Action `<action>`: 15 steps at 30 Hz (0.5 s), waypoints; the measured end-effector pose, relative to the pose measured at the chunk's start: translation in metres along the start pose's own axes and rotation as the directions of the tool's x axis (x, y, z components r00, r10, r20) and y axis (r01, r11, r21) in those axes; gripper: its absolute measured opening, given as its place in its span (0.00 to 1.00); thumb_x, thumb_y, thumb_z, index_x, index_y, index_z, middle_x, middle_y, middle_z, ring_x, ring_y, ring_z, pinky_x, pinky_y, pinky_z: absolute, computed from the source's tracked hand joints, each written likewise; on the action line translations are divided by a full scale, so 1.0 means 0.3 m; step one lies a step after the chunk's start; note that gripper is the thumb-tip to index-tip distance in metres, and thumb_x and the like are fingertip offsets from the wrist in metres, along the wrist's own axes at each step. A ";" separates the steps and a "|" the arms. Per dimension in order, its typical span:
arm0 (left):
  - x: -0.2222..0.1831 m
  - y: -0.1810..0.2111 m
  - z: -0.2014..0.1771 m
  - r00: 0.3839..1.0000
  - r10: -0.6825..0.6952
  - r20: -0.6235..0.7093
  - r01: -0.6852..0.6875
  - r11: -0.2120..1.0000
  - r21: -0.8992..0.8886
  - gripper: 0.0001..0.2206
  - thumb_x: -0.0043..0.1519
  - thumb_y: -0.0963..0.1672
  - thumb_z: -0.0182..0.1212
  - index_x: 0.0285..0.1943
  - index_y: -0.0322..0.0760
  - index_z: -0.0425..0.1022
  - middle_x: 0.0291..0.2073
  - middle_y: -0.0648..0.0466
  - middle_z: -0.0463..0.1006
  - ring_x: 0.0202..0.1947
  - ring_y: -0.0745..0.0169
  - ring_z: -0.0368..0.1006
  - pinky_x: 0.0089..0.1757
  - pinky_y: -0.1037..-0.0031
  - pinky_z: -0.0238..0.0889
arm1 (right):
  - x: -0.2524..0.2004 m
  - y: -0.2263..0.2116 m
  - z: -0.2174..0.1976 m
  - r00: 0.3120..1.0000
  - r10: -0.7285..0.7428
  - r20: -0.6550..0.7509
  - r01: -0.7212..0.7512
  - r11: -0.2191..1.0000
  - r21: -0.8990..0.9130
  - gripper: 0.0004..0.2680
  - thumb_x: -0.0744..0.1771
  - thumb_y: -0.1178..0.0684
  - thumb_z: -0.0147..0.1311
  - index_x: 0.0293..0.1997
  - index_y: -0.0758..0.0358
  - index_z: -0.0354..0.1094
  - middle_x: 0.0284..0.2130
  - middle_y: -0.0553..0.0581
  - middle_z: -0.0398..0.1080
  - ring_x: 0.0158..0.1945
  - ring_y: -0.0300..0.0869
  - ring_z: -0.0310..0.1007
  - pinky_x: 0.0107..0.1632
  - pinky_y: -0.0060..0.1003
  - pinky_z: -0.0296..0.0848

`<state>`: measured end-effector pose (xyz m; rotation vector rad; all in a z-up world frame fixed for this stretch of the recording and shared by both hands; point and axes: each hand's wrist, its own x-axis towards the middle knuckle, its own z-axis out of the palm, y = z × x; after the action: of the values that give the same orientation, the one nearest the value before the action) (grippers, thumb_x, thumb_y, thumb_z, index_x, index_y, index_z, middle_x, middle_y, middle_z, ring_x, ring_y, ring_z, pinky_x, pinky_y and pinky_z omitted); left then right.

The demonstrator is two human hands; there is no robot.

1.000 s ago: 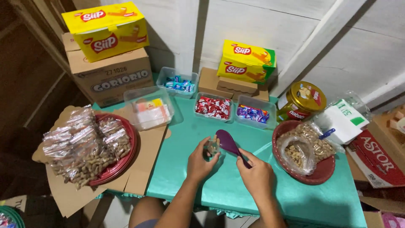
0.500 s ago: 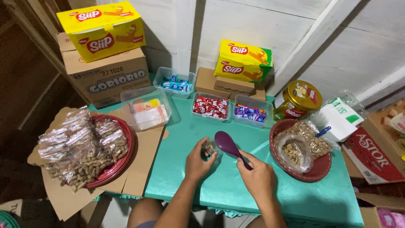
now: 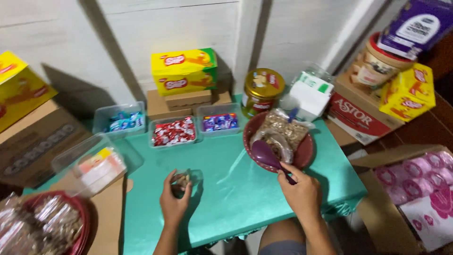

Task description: Scooping peanuts from a bowl into small plastic bags and sealing them by hand.

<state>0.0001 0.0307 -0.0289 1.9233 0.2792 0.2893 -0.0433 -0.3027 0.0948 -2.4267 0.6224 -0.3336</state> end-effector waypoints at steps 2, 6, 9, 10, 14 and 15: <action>0.002 -0.004 0.009 1.000 0.016 -0.006 -0.016 1.000 0.005 0.29 0.55 0.45 0.70 0.69 0.45 0.70 0.49 0.58 0.84 0.34 0.67 0.78 0.46 0.74 0.70 | 0.021 0.012 -0.041 0.996 0.081 0.024 -0.081 0.996 -0.030 0.13 0.63 0.43 0.60 0.53 0.37 0.80 0.39 0.59 0.81 0.49 0.45 0.81 0.43 0.44 0.78; -0.003 0.016 0.020 1.000 0.008 -0.021 -0.008 0.999 0.042 0.31 0.56 0.43 0.69 0.71 0.42 0.67 0.53 0.55 0.82 0.35 0.63 0.77 0.45 0.72 0.69 | 0.064 0.068 -0.079 0.980 0.178 0.087 -0.169 0.980 -0.107 0.16 0.64 0.40 0.57 0.58 0.32 0.76 0.44 0.56 0.80 0.47 0.47 0.81 0.36 0.45 0.77; -0.009 0.026 0.028 0.999 0.017 -0.038 -0.015 0.999 0.044 0.30 0.57 0.42 0.67 0.71 0.40 0.67 0.52 0.51 0.81 0.38 0.62 0.77 0.45 0.72 0.69 | 0.094 0.120 -0.060 0.964 0.225 0.139 -0.196 0.961 -0.195 0.15 0.65 0.37 0.56 0.58 0.26 0.75 0.15 0.51 0.73 0.19 0.44 0.62 0.25 0.43 0.57; -0.011 0.039 0.035 0.999 0.027 -0.027 -0.026 0.998 0.050 0.30 0.57 0.42 0.67 0.71 0.40 0.67 0.52 0.51 0.81 0.38 0.62 0.77 0.45 0.72 0.69 | 0.100 0.127 -0.065 0.963 0.236 0.134 -0.209 0.960 -0.186 0.15 0.65 0.37 0.56 0.58 0.26 0.75 0.15 0.51 0.73 0.19 0.44 0.62 0.25 0.43 0.57; -0.016 0.060 0.054 0.995 -0.068 -0.070 0.074 0.994 0.078 0.29 0.58 0.43 0.66 0.72 0.40 0.67 0.52 0.51 0.81 0.38 0.59 0.76 0.48 0.70 0.68 | 0.131 0.140 -0.062 0.954 0.188 0.232 -0.132 0.963 -0.236 0.15 0.65 0.38 0.54 0.58 0.30 0.76 0.32 0.47 0.81 0.30 0.47 0.75 0.27 0.47 0.65; -0.018 0.058 0.054 0.996 -0.037 -0.079 0.045 0.995 0.091 0.28 0.58 0.43 0.65 0.71 0.41 0.68 0.51 0.52 0.81 0.36 0.59 0.76 0.48 0.70 0.68 | 0.138 0.140 -0.056 0.954 0.171 0.248 -0.109 0.963 -0.245 0.14 0.65 0.38 0.55 0.56 0.30 0.76 0.34 0.47 0.81 0.33 0.48 0.77 0.28 0.49 0.67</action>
<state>0.0013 0.0084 -0.0188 1.9983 0.3892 0.3290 -0.0287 -0.3616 0.0859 -2.5654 0.7409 0.1325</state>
